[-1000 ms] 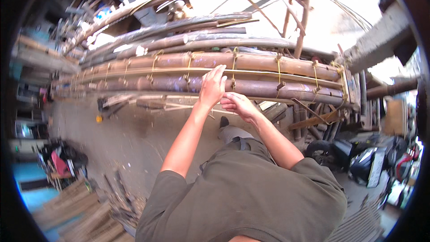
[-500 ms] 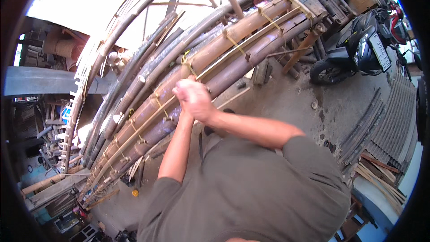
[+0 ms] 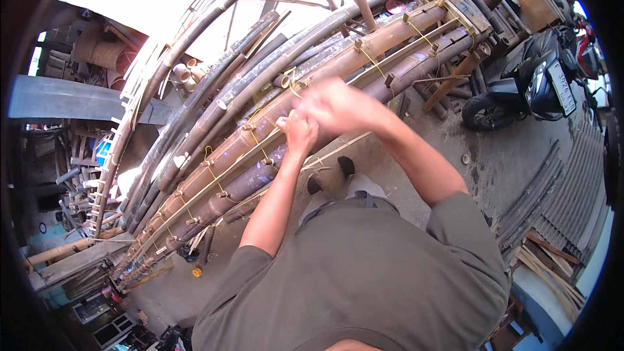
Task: The person ties thin bamboo strips to a horizontal rack of larger bamboo poles using yellow string. They repeatedly wrap the string around the poles and secure it with knots, moving along the rack to tie multiple sections.
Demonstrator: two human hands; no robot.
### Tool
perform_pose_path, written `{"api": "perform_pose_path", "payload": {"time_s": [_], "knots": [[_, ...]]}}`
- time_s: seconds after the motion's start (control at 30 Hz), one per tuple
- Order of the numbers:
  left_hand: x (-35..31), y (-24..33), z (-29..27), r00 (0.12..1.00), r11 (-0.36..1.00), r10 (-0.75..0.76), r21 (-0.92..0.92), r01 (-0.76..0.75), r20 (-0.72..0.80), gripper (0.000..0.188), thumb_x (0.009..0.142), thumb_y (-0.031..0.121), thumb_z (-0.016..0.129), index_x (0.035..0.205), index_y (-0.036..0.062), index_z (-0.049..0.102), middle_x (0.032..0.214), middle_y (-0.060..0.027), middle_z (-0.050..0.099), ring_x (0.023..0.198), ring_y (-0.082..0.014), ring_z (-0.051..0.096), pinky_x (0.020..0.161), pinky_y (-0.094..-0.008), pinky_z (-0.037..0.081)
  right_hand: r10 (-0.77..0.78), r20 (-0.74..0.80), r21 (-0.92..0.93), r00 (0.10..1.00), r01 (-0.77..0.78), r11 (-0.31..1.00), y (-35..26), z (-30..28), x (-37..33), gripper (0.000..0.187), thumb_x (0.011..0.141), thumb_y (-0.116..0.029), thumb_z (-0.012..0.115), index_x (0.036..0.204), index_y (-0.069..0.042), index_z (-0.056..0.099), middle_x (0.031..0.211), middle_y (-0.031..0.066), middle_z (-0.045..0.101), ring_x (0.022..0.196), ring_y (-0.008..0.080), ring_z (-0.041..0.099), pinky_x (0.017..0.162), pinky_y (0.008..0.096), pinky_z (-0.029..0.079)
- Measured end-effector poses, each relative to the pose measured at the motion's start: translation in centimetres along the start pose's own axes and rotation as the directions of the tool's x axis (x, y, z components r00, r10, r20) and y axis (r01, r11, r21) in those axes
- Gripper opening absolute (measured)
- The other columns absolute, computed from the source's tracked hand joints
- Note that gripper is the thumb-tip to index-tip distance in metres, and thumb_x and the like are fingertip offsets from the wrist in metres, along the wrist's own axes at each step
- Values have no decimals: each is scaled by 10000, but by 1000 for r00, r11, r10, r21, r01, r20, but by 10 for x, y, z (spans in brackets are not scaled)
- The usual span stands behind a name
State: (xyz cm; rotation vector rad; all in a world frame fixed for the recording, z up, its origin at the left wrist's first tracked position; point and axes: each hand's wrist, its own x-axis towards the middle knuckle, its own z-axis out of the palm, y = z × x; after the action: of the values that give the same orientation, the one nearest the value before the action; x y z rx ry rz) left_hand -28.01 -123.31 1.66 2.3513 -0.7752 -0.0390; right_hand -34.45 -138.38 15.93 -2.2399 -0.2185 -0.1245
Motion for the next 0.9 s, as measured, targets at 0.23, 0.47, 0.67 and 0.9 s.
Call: {"api": "perform_pose_path", "payload": {"time_s": [0.23, 0.47, 0.67, 0.9], "knots": [[42, 0, -2, 996, 857, -26, -511, 64, 81, 228, 1020, 185, 530, 1012, 23, 691, 794, -39, 683, 794, -130, 626, 741, -294, 492, 239, -134, 263, 962, -198, 944, 62, 134, -124, 371, 937, -238, 539, 655, 3, 535, 677, 217, 583, 705, 425, 582, 694, 510, 459], [157, -40, 16, 982, 986, -98, -149, 74, -161, 294, 973, 250, 511, 1052, 58, 719, 984, -189, 716, 899, -320, 678, 786, -412, 517, 131, -225, 66, 965, -119, 991, 50, 129, -129, 320, 910, -208, 568, 660, -11, 540, 668, 196, 556, 714, 383, 571, 702, 484, 459], [170, -50, 27, 998, 996, -23, 87, 19, 50, 410, 935, 379, 560, 1122, 30, 666, 1013, -249, 688, 981, -430, 655, 868, -507, 506, 293, -302, 244, 907, -224, 944, 27, 127, -154, 310, 911, -176, 618, 674, -10, 506, 647, 139, 520, 691, 302, 531, 670, 422, 444], [155, 35, -16, 991, 912, 72, -410, -19, 113, 445, 961, 261, 615, 1296, -30, 573, 1162, -212, 657, 1041, -261, 646, 910, -369, 504, 647, -322, 542, 691, -426, 724, 56, 120, -200, 213, 929, -207, 620, 1007, -23, 694, 834, 124, 707, 735, 179, 657, 690, 325, 518]]}}
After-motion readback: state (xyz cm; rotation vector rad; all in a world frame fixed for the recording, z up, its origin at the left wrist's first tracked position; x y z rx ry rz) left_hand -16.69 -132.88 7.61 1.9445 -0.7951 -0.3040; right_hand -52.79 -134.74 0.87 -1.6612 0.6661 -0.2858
